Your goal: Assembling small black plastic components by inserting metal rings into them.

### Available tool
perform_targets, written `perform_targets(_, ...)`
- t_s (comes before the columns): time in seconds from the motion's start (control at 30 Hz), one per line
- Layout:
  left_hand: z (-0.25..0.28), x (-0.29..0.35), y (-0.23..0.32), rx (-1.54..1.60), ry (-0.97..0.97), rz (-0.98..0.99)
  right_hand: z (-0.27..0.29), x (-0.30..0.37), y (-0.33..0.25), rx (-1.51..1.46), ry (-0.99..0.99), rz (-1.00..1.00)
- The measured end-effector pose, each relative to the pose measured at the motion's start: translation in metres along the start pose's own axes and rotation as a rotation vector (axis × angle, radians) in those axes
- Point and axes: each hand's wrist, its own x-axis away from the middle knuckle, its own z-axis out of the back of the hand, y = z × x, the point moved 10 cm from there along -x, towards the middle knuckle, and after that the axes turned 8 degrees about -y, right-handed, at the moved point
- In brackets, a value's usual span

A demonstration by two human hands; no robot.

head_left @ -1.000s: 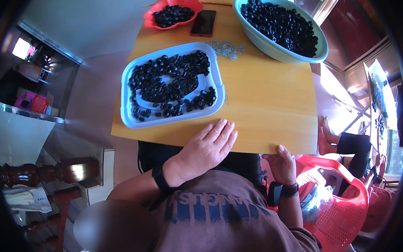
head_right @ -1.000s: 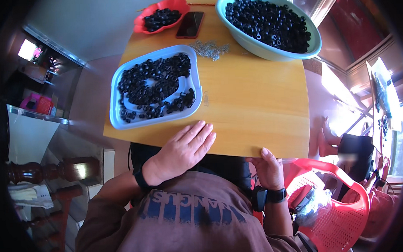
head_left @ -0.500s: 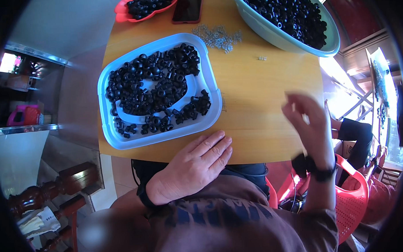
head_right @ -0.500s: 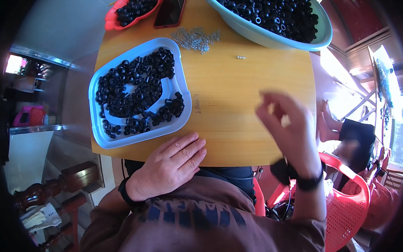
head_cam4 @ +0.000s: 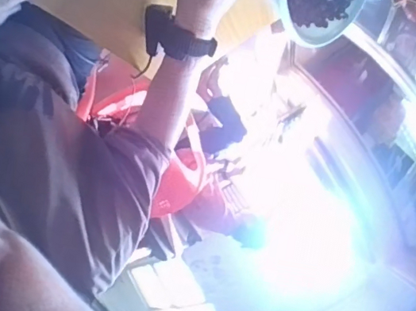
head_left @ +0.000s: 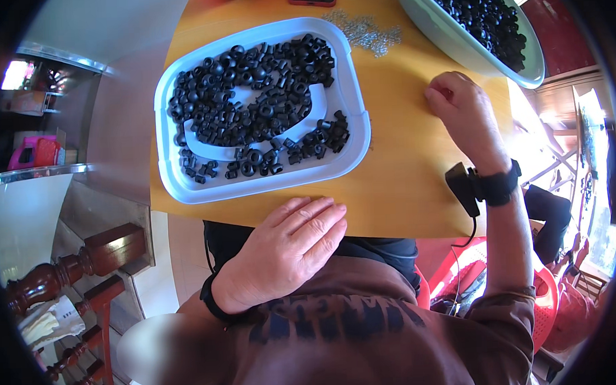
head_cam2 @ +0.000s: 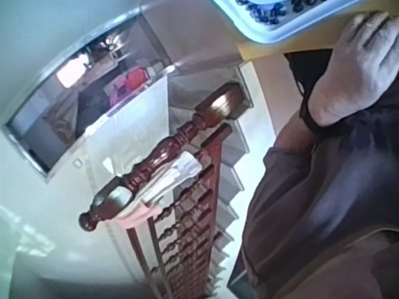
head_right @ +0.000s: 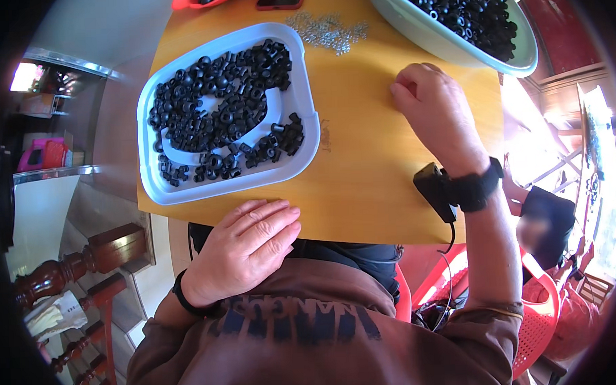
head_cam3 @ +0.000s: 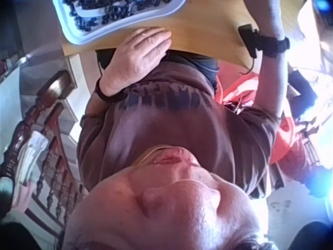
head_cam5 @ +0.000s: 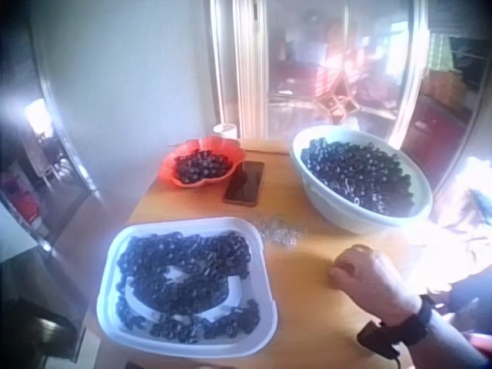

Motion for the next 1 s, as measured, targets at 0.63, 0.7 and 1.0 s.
perform_targets(0.63,0.032,0.025,-0.042,0.692,0.303,0.204,-0.134,0.114,-0.128,-1.884,-0.79,-0.37)
perform_targets(0.7,0.035,0.028,-0.042,0.676,0.329,0.201,-0.137,0.112,-0.131,-1.869,-0.813,-0.384)
perform_targets(1.0,0.047,0.044,-0.047,0.645,0.442,0.168,-0.141,0.108,-0.137,-1.743,-0.779,-0.398)
